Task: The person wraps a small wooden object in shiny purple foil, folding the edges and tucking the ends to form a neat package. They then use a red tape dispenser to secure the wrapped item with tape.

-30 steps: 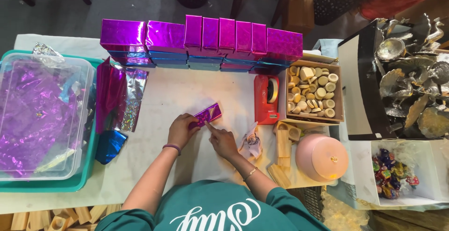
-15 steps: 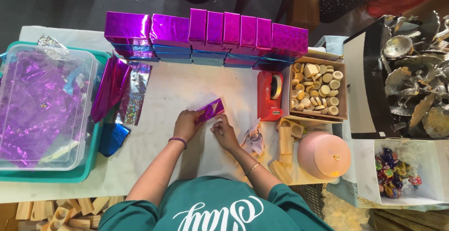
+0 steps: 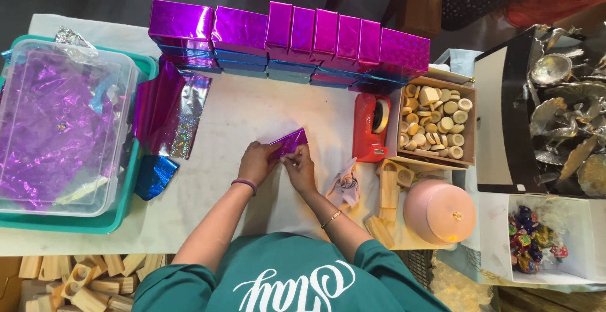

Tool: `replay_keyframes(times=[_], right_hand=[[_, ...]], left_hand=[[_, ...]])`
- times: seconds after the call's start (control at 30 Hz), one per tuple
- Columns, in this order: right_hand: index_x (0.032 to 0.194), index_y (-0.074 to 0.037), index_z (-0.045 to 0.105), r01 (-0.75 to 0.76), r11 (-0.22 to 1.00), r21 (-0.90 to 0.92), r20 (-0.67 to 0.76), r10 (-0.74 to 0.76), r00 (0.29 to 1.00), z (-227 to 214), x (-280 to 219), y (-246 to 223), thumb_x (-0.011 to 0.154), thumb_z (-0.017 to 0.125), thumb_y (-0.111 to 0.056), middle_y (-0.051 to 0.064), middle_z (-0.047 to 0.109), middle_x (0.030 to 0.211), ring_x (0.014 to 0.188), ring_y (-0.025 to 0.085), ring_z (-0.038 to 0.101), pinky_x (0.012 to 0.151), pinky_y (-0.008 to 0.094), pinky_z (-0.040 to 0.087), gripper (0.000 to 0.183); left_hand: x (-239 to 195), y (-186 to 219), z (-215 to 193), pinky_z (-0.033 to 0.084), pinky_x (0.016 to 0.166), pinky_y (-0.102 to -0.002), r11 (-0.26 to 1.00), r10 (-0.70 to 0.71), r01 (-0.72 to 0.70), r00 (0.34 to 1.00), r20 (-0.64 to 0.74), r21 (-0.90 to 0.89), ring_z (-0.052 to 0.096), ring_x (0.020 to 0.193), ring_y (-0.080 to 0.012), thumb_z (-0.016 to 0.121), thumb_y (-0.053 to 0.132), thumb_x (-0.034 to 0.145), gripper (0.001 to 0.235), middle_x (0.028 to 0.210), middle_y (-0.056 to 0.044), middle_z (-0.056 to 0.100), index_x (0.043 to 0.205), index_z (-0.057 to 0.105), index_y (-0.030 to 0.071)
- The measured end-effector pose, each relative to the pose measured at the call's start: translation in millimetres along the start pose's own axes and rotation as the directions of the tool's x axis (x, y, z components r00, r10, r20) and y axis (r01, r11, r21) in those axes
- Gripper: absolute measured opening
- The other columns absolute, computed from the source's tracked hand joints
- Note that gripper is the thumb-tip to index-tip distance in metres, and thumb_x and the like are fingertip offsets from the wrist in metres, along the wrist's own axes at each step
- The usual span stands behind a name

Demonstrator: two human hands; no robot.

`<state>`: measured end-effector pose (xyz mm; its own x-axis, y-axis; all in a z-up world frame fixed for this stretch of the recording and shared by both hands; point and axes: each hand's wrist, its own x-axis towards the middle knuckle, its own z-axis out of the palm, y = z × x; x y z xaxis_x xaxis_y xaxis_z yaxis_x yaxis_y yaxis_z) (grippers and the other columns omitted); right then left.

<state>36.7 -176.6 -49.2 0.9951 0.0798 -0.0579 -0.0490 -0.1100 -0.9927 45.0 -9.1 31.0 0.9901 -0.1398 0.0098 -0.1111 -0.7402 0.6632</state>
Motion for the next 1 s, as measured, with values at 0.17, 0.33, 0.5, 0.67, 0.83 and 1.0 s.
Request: replay_keyframes(times=[0.17, 0.33, 0.5, 0.67, 0.83, 1.0], right_hand=[[0.102, -0.01, 0.038, -0.059, 0.997, -0.049, -0.104, 0.054, 0.993, 5.1, 1.3, -5.1, 0.09, 0.075, -0.002, 0.007, 0.071, 0.084, 0.076, 0.009, 0.064, 0.068, 0.026, 0.052, 0.039], [0.1, -0.01, 0.041, -0.183, 0.969, -0.168, -0.189, 0.151, 0.97, 3.0, 2.4, -4.4, 0.089, 0.077, -0.004, 0.006, 0.072, 0.081, 0.07, 0.01, 0.065, 0.064, 0.025, 0.054, 0.039], [0.102, -0.009, 0.041, -0.194, 0.98, -0.05, -0.174, 0.183, 0.968, -0.4, 5.2, 11.0, 0.088, 0.076, -0.003, 0.006, 0.072, 0.083, 0.076, 0.009, 0.068, 0.067, 0.024, 0.055, 0.038], [0.101, -0.01, 0.041, -0.206, 0.978, -0.004, -0.171, 0.203, 0.964, -4.6, 5.9, 20.2, 0.087, 0.077, -0.002, 0.006, 0.071, 0.084, 0.077, 0.009, 0.069, 0.068, 0.024, 0.055, 0.04], [0.1, -0.011, 0.039, -0.14, 0.989, 0.052, -0.099, 0.145, 0.985, -15.3, -0.8, 31.0, 0.09, 0.076, -0.001, 0.005, 0.07, 0.087, 0.081, 0.007, 0.066, 0.071, 0.022, 0.054, 0.04], [0.105, -0.012, 0.035, -0.134, 0.986, 0.101, 0.011, 0.133, 0.991, -20.3, -10.9, 23.1, 0.094, 0.073, -0.001, 0.006, 0.069, 0.09, 0.082, 0.008, 0.06, 0.073, 0.023, 0.049, 0.041]], left_hand=[[-0.9, -2.1, 2.0, 0.051, 0.087, -0.045, 1.0, 0.011, -0.011, 1.0, -0.014, 0.011, 0.062, 0.093, -0.0358, 0.08, 0.018, 0.079, 0.04, 0.09, -0.012, 0.074, 0.119, 0.074, 0.014], [-1.5, -0.9, 1.4, 0.051, 0.088, -0.045, 1.0, 0.002, -0.002, 1.0, -0.013, 0.002, 0.062, 0.094, -0.0354, 0.079, 0.016, 0.078, 0.04, 0.091, -0.012, 0.075, 0.118, 0.075, 0.013], [-2.5, -3.7, 4.0, 0.051, 0.089, -0.045, 1.0, 0.026, -0.026, 0.999, -0.029, 0.007, 0.062, 0.091, -0.0351, 0.078, 0.013, 0.079, 0.041, 0.092, -0.012, 0.074, 0.12, 0.074, 0.012], [-1.9, -1.3, 3.4, 0.051, 0.088, -0.044, 1.0, 0.02, -0.02, 0.999, -0.024, 0.019, 0.062, 0.09, -0.0343, 0.079, 0.013, 0.078, 0.041, 0.088, -0.012, 0.074, 0.119, 0.075, 0.012], [-0.5, 6.2, -5.6, 0.051, 0.086, -0.044, 1.0, 0.004, -0.003, 1.0, -0.03, 0.017, 0.061, 0.089, -0.0343, 0.079, 0.014, 0.078, 0.04, 0.086, -0.011, 0.073, 0.118, 0.075, 0.013], [-2.9, 2.4, 1.1, 0.051, 0.087, -0.044, 1.0, -0.004, 0.004, 1.0, -0.024, 0.03, 0.061, 0.091, -0.0338, 0.079, 0.015, 0.079, 0.04, 0.088, -0.01, 0.073, 0.119, 0.075, 0.013]])
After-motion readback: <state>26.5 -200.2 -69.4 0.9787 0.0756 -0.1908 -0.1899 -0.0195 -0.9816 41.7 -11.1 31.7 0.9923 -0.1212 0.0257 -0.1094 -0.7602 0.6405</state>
